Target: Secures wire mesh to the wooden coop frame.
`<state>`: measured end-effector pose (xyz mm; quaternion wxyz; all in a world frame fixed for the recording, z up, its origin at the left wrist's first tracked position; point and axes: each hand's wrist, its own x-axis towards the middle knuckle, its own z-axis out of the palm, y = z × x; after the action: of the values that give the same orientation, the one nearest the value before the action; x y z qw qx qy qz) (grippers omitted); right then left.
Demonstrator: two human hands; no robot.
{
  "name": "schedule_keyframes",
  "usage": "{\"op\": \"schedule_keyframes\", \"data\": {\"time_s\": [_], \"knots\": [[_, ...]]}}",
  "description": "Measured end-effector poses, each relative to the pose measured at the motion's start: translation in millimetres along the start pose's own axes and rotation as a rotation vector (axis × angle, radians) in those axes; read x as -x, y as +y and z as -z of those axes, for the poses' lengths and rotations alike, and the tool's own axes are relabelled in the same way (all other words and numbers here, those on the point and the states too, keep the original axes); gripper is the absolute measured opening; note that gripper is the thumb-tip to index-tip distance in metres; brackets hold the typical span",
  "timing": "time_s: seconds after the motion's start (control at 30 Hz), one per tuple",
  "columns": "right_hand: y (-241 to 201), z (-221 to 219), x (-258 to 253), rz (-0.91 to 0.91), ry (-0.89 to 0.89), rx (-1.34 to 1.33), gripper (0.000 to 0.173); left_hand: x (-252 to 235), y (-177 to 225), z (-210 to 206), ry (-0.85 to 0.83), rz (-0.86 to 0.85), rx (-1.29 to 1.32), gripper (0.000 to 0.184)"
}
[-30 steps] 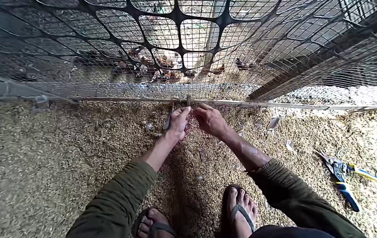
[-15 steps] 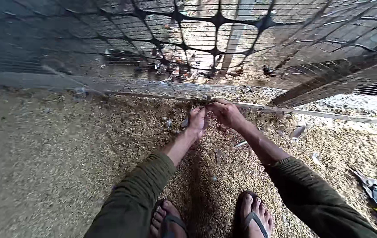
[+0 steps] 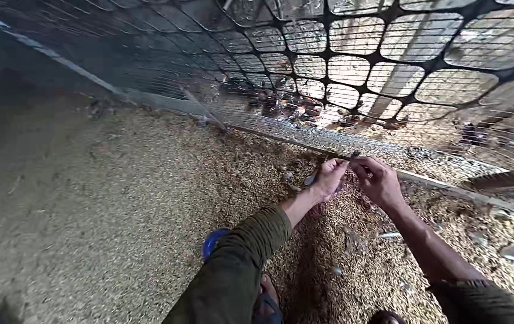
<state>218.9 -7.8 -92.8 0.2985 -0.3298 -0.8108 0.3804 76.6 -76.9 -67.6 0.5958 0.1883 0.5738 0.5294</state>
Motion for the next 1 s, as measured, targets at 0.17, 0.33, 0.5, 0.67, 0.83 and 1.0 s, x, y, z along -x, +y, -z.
{"op": "schedule_keyframes", "data": {"time_s": [0.17,0.33,0.5,0.67,0.83,1.0], "knots": [[-10.7,3.2,-1.4,-0.114,0.009,0.007,0.025,-1.0,5.9,10.1,-0.093,-0.048,-0.091,0.015],[-11.2,4.9,-1.3,-0.145,0.022,0.005,0.024,-1.8,6.4,6.3,-0.053,-0.045,-0.128,0.014],[-9.0,7.8,1.3,-0.091,0.011,0.006,0.022,-0.7,1.3,-6.0,0.07,0.051,-0.043,0.012],[-11.3,9.1,4.6,-0.008,-0.029,0.087,0.019,6.9,6.8,-16.1,0.177,0.154,-0.102,0.01],[3.8,6.1,19.0,0.049,0.12,-0.061,0.02,2.4,5.4,-23.8,0.236,0.22,-0.108,0.009],[13.8,13.1,22.4,-0.442,0.041,-0.381,0.028,-4.7,7.7,-21.8,0.248,0.279,-0.105,0.015]]}}
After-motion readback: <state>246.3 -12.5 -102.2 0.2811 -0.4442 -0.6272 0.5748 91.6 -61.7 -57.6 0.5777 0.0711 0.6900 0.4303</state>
